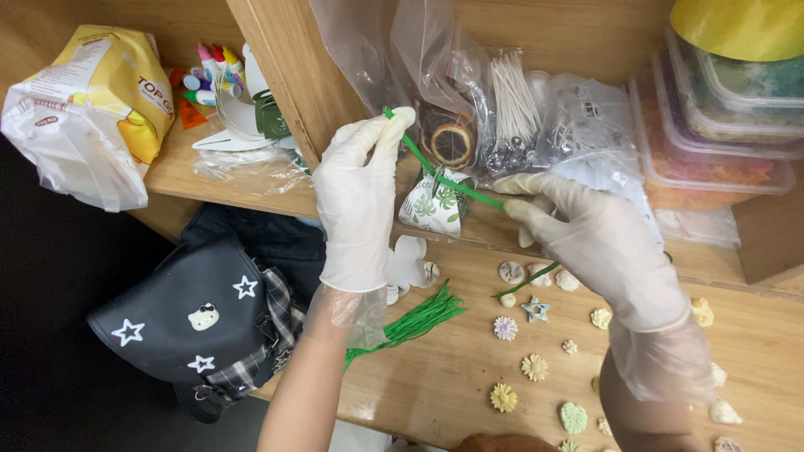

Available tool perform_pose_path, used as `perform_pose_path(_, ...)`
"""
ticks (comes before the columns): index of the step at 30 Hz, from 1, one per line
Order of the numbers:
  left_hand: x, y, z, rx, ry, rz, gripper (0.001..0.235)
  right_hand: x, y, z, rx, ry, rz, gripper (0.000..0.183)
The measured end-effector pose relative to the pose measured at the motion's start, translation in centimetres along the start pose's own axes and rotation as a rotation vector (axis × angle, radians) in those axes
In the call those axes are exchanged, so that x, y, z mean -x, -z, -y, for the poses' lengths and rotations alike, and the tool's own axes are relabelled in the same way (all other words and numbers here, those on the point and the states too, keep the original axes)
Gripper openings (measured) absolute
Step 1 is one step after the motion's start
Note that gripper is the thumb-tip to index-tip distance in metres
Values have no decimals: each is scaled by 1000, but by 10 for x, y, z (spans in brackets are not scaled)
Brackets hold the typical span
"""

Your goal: The person places small, flower-shaped decorations into a clear plastic bag and then into a white paper box. They then tie the box with a green ribbon, creating a bow.

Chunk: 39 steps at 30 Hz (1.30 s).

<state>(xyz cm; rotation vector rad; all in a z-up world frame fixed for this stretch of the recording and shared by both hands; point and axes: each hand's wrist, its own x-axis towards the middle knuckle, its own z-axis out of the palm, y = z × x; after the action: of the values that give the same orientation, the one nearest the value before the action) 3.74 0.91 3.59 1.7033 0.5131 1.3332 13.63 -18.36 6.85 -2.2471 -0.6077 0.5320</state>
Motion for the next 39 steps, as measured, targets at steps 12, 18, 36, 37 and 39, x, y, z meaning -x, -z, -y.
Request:
perform_pose_path(12,-16,-1,-23,-277,-505,-92,13,-36,39,-23,-253,396,204,45)
perform_pose_path(18,-27,0,-41,-322,-681,-97,11,-58,37,17,-37,304,118,34)
perform_pose_path(36,-40,-22,-58,609,262,451,18,-80,75,92,-42,621,233,48)
perform_pose_path(37,-42,-24,-57,649,250,457,17,-79,77,92,-66,608,234,47)
perform_pose_path(39,-43,-27,-54,680,215,451,18,-78,83,92,-116,584,241,47)
